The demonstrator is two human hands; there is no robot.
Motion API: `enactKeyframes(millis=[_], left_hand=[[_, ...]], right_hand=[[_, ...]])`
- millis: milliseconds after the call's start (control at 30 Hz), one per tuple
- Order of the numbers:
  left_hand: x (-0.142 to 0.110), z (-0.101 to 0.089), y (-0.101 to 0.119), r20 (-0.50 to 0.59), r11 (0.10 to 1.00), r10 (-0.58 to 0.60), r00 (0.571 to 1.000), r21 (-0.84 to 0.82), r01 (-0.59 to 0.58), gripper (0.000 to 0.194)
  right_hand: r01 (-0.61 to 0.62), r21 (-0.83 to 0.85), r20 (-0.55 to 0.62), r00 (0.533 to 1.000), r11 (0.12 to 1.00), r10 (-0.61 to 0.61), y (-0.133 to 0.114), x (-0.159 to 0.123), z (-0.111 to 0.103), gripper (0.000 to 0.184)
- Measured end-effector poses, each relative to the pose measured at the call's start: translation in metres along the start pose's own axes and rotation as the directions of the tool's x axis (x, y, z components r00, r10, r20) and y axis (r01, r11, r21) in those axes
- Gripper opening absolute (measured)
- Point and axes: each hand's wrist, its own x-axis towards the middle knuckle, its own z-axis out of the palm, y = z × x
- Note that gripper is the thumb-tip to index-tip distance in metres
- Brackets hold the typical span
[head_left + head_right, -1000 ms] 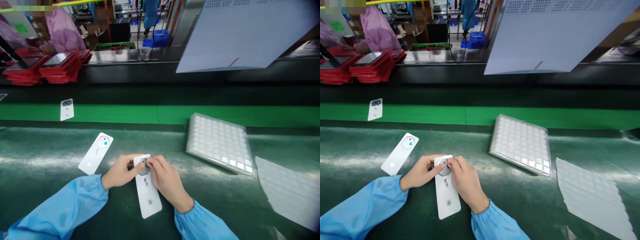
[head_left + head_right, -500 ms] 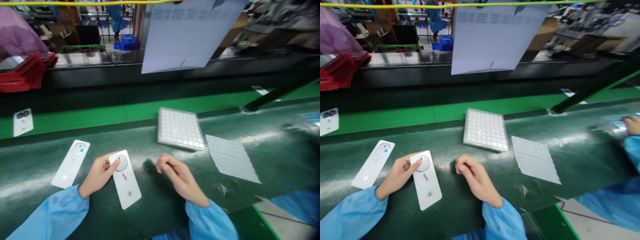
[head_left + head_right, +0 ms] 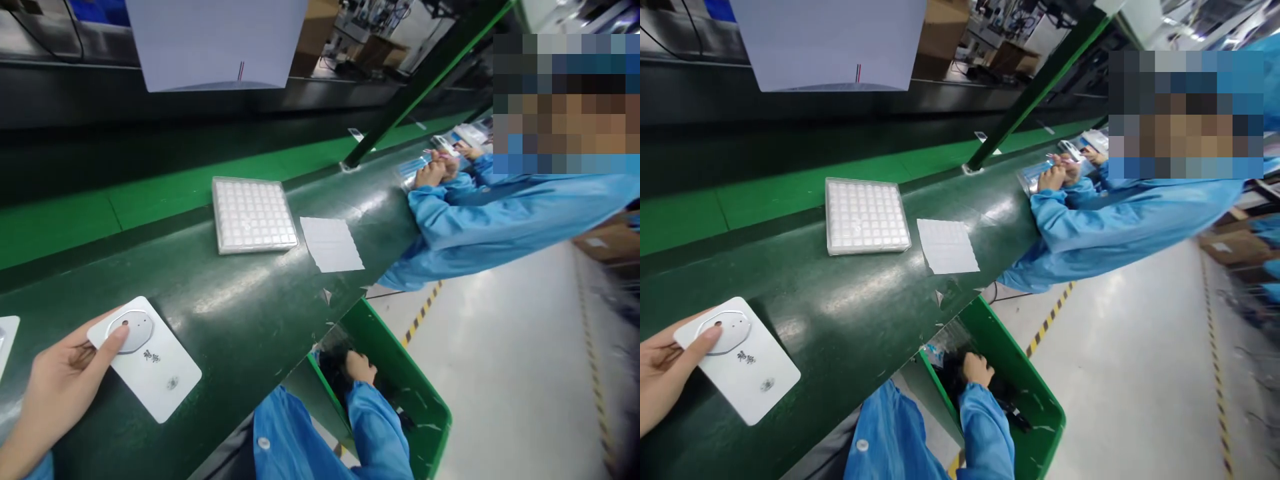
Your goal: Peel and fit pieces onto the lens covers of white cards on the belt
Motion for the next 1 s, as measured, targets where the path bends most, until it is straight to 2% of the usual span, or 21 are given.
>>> enactKeyframes(millis=[100,233,333,400,467,567,633,733,800,867,933,1000], left_hand=[[0.0,-0.001,0.001,0.02,0.999,-0.052,0.998,-0.012,0.052,0.052],[0.0,-0.002,0.003,0.054,0.998,-0.067,0.996,0.002,0.067,0.056],[-0.001,-0.002,0.005,0.04,0.999,-0.012,0.999,-0.048,0.014,0.055],[-0.001,0.0,0.005,0.03,0.995,0.029,0.999,-0.095,-0.026,0.057],[-0.001,0.001,0.005,0.027,0.992,0.048,0.998,-0.121,-0.045,0.063],[0.0,0.001,0.003,0.05,0.988,0.058,0.997,-0.143,-0.05,0.069],[-0.001,0.001,0.002,0.083,0.985,0.068,0.994,-0.162,-0.054,0.068],[-0.001,0.001,0.0,0.108,0.979,0.093,0.99,-0.19,-0.072,0.066],[-0.002,0.002,-0.002,0.12,0.976,0.113,0.986,-0.199,-0.088,0.066],[-0.002,0.001,-0.004,0.145,0.972,0.137,0.98,-0.211,-0.104,0.066],[-0.002,0.001,-0.006,0.174,0.966,0.153,0.973,-0.234,-0.11,0.067],[-0.002,0.0,-0.009,0.202,0.96,0.158,0.967,-0.26,-0.103,0.067]], right_hand=[[-0.132,-0.044,0.003,0.991,0.99,0.132,0.007,0.005,0.014,0.03],[-0.156,-0.064,0.039,0.987,0.986,0.158,0.0,0.02,0.0,0.019],[-0.053,-0.034,0.121,0.991,0.998,0.057,-0.025,0.026,-0.022,0.016],[0.045,0.007,0.206,0.977,0.999,-0.046,-0.049,0.022,-0.04,0.016],[0.129,0.051,0.31,0.94,0.99,-0.139,-0.078,0.014,-0.059,0.019],[0.273,0.067,0.436,0.857,0.96,-0.274,-0.125,0.001,-0.083,0.032],[0.387,0.058,0.389,0.84,0.92,-0.378,-0.158,-0.002,-0.09,0.035],[0.536,0.034,0.199,0.824,0.844,-0.531,-0.206,0.009,-0.085,0.036],[0.631,-0.008,0.063,0.775,0.776,-0.629,-0.237,0.025,-0.071,0.034],[0.706,-0.073,-0.058,0.702,0.704,-0.71,-0.267,0.044,-0.053,0.029],[0.746,-0.127,-0.111,0.644,0.654,-0.757,-0.293,0.064,-0.036,0.026],[0.76,-0.16,-0.122,0.618,0.63,-0.777,-0.314,0.08,-0.023,0.023]])
